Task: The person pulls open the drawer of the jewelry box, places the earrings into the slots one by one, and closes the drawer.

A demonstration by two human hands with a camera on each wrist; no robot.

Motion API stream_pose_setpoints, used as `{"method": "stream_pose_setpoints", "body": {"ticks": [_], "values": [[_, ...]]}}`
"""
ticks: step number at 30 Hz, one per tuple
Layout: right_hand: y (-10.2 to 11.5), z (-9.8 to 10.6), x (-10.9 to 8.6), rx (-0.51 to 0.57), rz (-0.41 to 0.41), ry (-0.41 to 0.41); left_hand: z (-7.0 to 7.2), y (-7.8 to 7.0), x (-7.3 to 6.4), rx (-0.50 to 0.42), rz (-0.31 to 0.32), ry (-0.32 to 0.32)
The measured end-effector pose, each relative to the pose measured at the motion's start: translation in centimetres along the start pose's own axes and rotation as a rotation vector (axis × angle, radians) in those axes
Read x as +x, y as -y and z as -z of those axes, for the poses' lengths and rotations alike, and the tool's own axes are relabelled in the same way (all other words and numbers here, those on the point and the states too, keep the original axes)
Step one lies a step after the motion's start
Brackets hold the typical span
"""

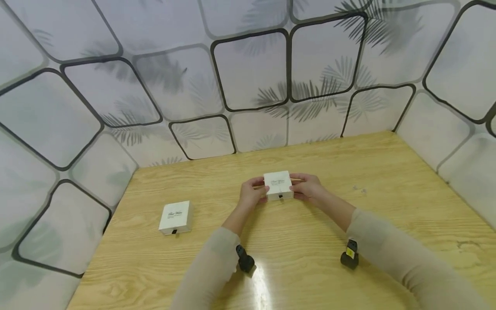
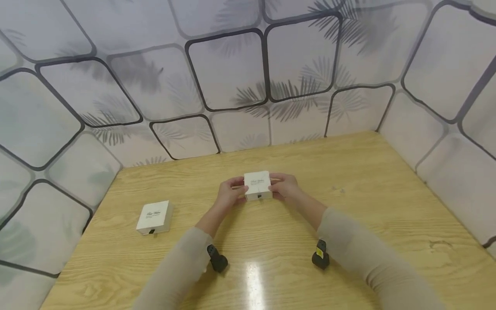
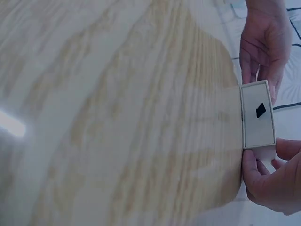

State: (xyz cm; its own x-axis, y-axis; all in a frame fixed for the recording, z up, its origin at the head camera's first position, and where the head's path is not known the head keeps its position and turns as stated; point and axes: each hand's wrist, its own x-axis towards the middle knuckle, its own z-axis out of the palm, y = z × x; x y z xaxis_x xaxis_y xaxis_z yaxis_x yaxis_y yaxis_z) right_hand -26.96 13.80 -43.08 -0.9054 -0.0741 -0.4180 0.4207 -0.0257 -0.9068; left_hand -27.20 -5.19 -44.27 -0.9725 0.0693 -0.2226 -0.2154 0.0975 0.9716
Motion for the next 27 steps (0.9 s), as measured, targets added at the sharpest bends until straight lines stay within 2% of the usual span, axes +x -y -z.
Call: {"method": "stream_pose_setpoints", "body": {"ticks": [8,12,17,23,27], "values": [[-0.8,-0.7,0.6,0.046,0.080,-0.065,0.0,-0.1,0.8,0.018,-0.035,-0.071],[-0.7,-0.9,1.1,-0.014,0.108,-0.108,-0.2,0.1,1.2,0.000,-0.034,-0.111],[0.0,-1.1,1.7,-0.059,0.122,-0.124,-0.5,-0.1,1.7,-0.026,-0.038,-0.205],[0.8,-0.9,2.4,-0.028,0.100,-0.149,-1.3,-0.2,2.4,0.037,-0.096,-0.282],[0.8,-0.9,2.7,-0.046,0.095,-0.174,-1.8,-0.4,2.5,0.100,-0.072,-0.295]]}}
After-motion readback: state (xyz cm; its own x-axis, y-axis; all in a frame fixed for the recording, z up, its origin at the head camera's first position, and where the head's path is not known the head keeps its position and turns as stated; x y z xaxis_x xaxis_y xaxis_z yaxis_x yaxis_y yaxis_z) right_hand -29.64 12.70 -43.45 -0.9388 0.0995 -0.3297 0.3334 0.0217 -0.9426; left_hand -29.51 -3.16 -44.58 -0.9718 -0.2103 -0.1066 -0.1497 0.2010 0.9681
